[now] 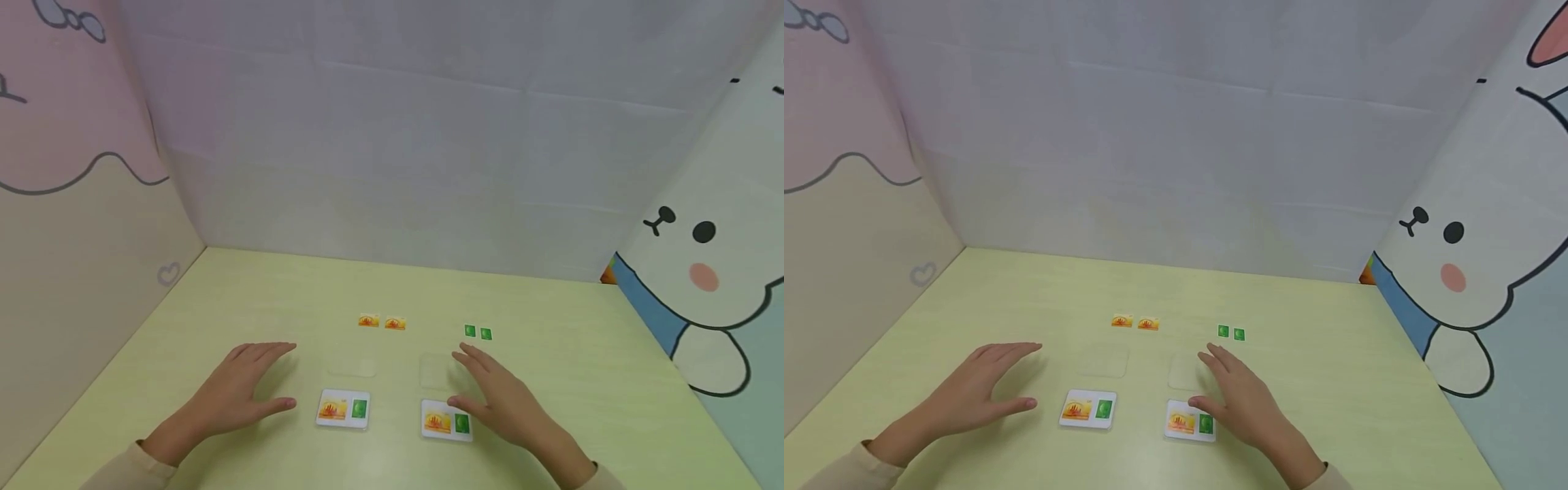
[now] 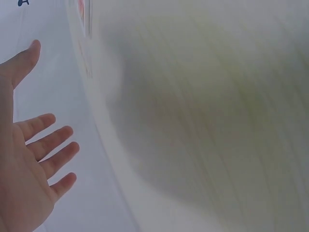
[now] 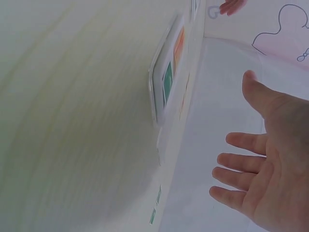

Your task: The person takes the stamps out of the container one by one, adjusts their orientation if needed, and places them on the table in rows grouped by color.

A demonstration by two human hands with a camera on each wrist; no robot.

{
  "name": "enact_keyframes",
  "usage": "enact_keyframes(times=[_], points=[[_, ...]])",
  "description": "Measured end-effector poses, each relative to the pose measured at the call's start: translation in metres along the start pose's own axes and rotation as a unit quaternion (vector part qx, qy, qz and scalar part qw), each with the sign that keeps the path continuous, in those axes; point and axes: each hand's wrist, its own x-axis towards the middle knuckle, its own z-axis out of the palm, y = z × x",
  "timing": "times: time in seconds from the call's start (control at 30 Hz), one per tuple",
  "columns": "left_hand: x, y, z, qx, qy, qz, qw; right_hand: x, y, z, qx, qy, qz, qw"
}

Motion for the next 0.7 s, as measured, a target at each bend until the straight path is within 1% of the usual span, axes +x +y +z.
enact_keyframes(times=[0.23,0.47,0.57,0.7], points=[[0.001,0.005,0.002,-0.024,-0.014,-0.004,0.9996,0.001,-0.006,0.001,-0.007,-0.001,-0.005,1.0],[0.002,0.008,0.004,-0.029,-0.03,-0.004,0.9991,0.004,-0.007,0.001,-0.016,-0.005,-0.02,0.9997],[0.002,0.009,0.006,-0.028,-0.033,-0.002,0.9991,0.005,-0.008,0.001,-0.017,-0.002,-0.031,0.9994],[0.001,0.011,0.007,-0.025,-0.032,0.004,0.9992,0.006,-0.008,0.004,-0.021,0.014,-0.058,0.998]])
